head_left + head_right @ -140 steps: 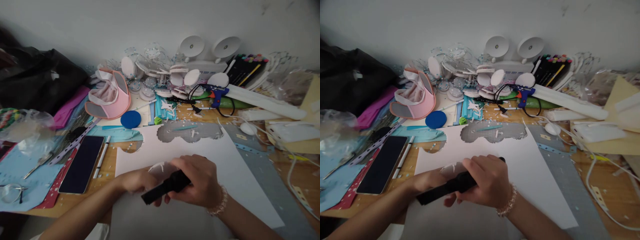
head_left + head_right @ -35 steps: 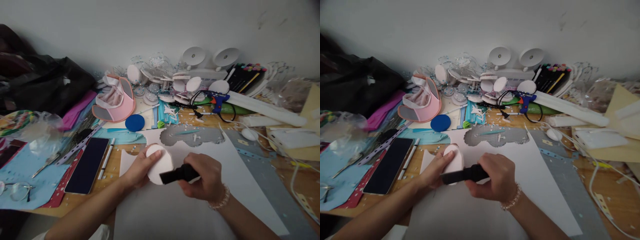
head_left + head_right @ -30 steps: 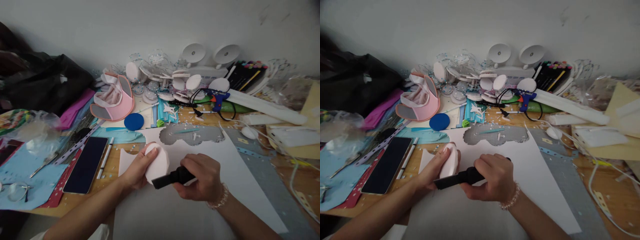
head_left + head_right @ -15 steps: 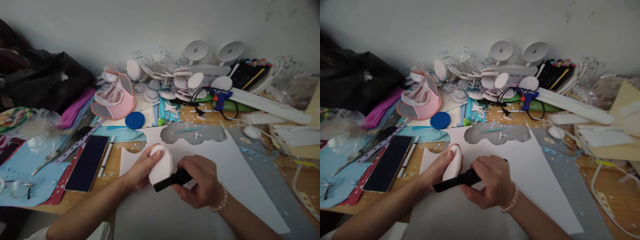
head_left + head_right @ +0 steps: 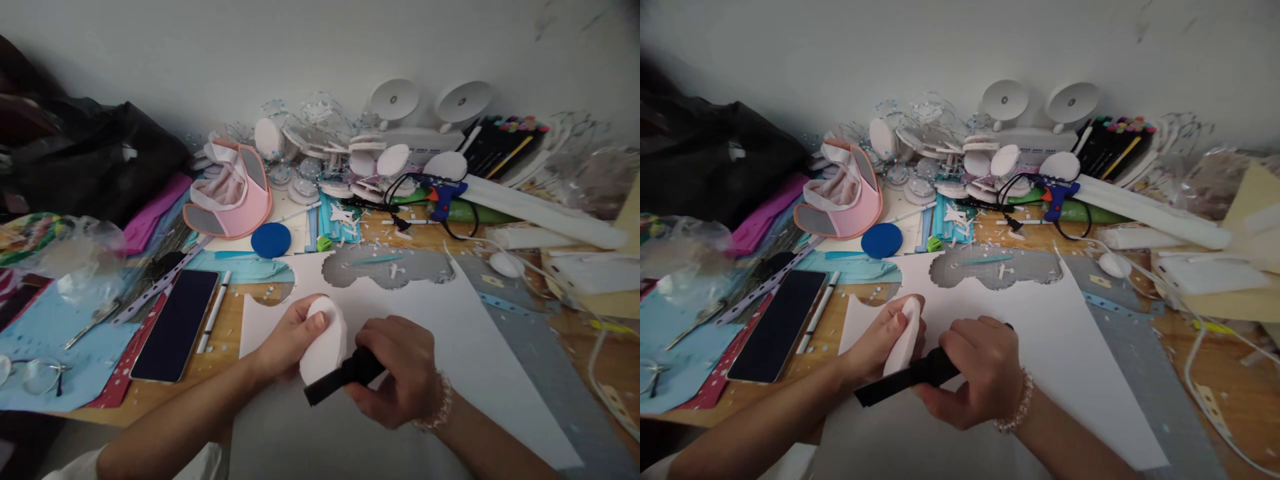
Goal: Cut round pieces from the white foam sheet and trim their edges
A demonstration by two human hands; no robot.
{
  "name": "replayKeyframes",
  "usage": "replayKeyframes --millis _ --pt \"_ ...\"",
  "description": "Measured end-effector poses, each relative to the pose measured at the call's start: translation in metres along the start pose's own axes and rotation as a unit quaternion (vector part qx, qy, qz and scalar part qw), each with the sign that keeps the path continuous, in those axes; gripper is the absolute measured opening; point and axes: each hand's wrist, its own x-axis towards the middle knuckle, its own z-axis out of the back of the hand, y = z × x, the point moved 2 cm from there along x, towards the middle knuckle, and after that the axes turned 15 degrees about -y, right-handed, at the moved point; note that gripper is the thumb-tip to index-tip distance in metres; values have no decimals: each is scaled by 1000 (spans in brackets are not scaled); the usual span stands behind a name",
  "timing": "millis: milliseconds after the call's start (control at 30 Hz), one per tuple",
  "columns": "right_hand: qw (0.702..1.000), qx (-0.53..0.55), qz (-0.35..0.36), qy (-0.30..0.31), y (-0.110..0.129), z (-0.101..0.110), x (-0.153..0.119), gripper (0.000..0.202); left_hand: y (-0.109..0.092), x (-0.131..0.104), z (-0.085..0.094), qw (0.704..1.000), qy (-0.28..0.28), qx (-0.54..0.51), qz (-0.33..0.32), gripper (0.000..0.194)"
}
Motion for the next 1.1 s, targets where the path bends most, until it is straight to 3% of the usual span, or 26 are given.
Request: replayKeyframes --millis 533,867,967,1100 --pt "998 -48 -1 -28 -9 1 4 30 -12 1 -5 1000 6 -5 -15 57" --pt "999 -24 28 -21 1 2 6 37 -7 3 -4 999 18 35 -12 55" --pt "999 -32 20 -27 -9 4 4 36 -5 -1 -1 999 37 36 0 57" --pt "989 -115 -61 -76 -35 12 1 26 -2 -4 3 998 63 24 15 62"
